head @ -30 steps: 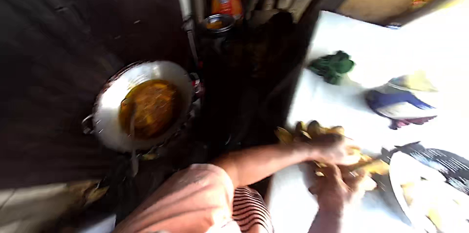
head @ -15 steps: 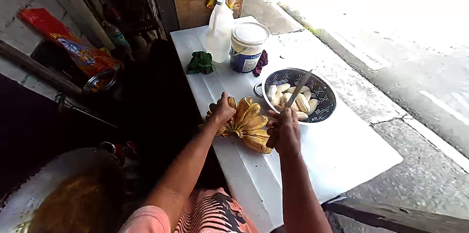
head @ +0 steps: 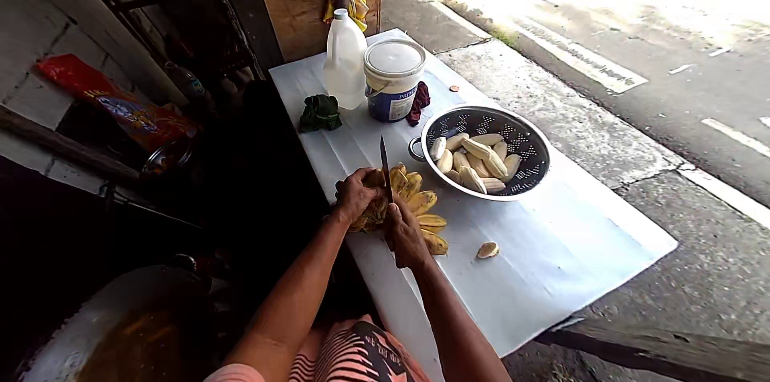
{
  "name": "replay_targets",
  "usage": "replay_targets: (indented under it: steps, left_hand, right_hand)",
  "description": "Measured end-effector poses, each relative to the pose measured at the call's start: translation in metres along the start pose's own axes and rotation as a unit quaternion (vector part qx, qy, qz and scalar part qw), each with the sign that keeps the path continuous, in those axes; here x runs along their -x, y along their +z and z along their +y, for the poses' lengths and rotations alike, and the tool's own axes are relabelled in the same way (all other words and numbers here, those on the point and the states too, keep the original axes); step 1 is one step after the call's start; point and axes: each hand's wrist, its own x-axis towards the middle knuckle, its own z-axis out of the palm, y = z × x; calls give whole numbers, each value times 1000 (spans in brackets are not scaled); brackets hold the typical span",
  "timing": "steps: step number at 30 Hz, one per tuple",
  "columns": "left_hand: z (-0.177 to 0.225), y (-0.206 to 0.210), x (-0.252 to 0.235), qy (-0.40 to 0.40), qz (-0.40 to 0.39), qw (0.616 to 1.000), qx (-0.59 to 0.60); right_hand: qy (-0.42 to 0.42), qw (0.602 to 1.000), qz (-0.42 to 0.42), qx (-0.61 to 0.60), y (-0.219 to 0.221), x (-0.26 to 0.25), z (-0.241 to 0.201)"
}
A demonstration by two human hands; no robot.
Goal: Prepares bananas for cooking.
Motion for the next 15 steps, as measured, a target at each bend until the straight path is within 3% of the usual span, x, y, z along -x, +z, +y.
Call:
replay_targets:
  steps: [2,6,9,11,13,15]
  left_hand:
    - [2,0,3,-13,9,999,31]
    - [-2,-19,12,7,-93,993,71]
    - [7,-4,15,9,-36,993,-112]
    - [13,14,22,25,17,970,-243]
    - [15,22,38,69,21,937,-342]
    - [8,23,54,98,58,919,-376]
  right_hand:
    - [-5,995,0,-95,10,-3,7]
    - [44,964,53,-258,17,-10,13]
    - [63,948,50,-307,16,-13,11]
    - [65,948,61,-304,15,-15,10]
    - [62,951,78,-293,11,-18,6]
    - [61,955,89,-274,9,-17,-1]
